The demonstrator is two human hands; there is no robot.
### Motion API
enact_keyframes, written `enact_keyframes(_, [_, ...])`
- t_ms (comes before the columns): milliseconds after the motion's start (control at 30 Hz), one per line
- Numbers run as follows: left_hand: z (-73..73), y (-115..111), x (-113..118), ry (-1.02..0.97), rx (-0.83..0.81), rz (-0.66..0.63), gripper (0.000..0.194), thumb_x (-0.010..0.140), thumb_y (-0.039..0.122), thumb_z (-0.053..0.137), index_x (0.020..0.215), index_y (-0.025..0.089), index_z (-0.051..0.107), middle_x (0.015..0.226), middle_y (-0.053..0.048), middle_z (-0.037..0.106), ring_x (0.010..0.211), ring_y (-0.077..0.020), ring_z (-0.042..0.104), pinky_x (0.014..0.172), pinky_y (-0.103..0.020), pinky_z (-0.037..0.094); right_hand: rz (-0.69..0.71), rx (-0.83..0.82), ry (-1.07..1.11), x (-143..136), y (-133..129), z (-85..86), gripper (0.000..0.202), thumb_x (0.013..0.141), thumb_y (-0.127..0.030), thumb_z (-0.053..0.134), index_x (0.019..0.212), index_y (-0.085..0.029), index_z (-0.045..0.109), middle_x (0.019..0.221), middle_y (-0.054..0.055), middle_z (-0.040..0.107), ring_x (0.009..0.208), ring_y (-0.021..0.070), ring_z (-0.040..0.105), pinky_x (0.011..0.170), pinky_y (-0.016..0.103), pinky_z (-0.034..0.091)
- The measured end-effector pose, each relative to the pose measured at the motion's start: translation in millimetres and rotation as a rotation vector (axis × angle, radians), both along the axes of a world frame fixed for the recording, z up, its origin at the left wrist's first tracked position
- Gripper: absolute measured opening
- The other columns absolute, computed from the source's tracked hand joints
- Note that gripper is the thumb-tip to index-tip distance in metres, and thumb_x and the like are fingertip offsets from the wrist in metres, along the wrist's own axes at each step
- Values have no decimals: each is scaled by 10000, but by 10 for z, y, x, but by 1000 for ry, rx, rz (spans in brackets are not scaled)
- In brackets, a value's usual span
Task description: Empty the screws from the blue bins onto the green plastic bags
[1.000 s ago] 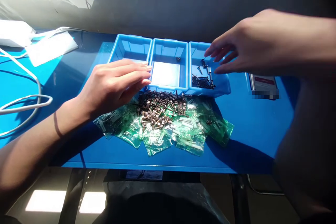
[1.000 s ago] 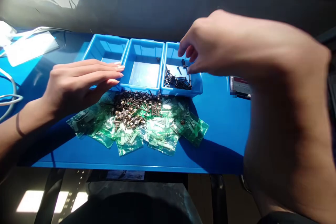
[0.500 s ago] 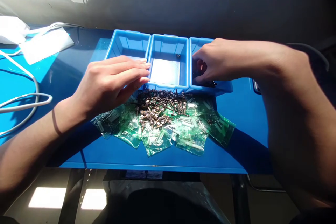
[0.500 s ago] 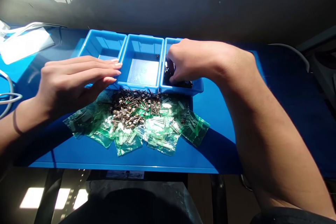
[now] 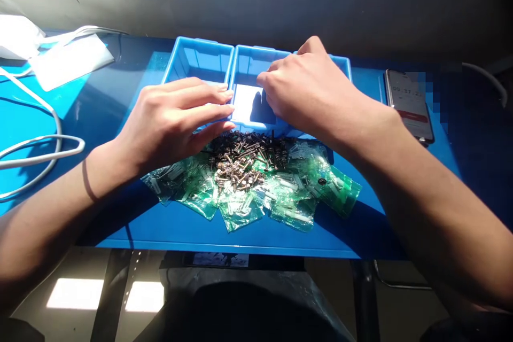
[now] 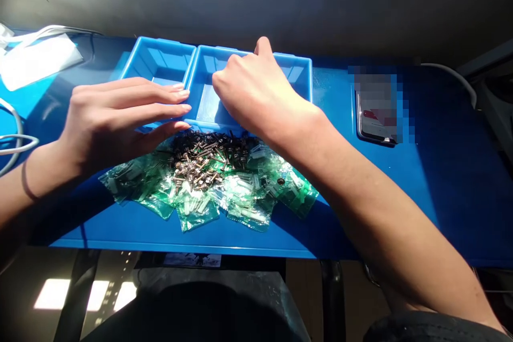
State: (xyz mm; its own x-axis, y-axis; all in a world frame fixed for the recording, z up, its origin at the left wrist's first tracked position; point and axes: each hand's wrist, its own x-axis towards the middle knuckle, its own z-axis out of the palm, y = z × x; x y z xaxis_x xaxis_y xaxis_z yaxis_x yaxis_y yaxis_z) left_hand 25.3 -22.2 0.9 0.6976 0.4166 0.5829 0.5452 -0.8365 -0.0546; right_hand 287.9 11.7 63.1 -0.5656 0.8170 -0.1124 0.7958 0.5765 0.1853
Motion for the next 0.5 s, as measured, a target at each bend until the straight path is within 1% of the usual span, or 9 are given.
enact_keyframes(67, [-5, 8, 10, -9, 19, -2, 311, 1084, 346, 813, 1386, 348, 740, 1362, -13, 848, 1193, -276, 869, 959, -420, 771, -40, 4, 10, -26, -12, -15, 665, 1037, -323, 214, 1228, -390, 847, 1059, 187, 815, 1067, 379, 696, 1156, 606, 419])
enact_keyframes(133, [-8, 13, 18, -18, 18, -6, 288, 1073, 326, 825, 1352, 329, 756, 1348, -24, 852, 1176, -284, 873, 942, -422, 770, -47, 11, 12, -60, -6, -15, 652, 1017, -346, 230, 1218, -391, 849, 982, 193, 804, 1053, 390, 698, 1134, 626, 414])
enact_keyframes(233, [-8, 20, 29, -17, 26, -13, 256, 1063, 307, 837, 1308, 295, 765, 1329, -43, 857, 1162, -294, 876, 934, -433, 774, -50, 1, 26, -134, 40, -31, 644, 1015, -397, 250, 1231, -355, 855, 881, 203, 777, 1041, 408, 719, 1156, 658, 383])
enact_keyframes(333, [-4, 24, 50, -15, 61, -10, 241, 1067, 320, 842, 1286, 288, 749, 1298, -30, 864, 1154, -281, 877, 931, -421, 779, -64, -12, 58, -197, 96, -71, 661, 1017, -403, 256, 1266, -291, 858, 952, 221, 806, 1075, 406, 720, 1179, 650, 377])
enact_keyframes(433, [6, 15, 78, -10, 85, 0, 218, 1068, 306, 848, 1256, 255, 749, 1278, -29, 865, 1149, -264, 874, 917, -398, 781, -82, -22, 144, -201, 110, -97, 554, 981, -465, 389, 1191, -301, 875, 998, 215, 833, 1144, 415, 698, 1092, 605, 443])
enact_keyframes(500, [13, 5, 90, -6, 91, 14, 202, 1082, 310, 834, 1250, 239, 746, 1277, -22, 860, 1154, -250, 869, 920, -396, 784, -141, -114, 301, -176, 86, -88, 418, 956, -467, 517, 1109, -324, 879, 944, 175, 824, 1185, 398, 697, 1008, 531, 478])
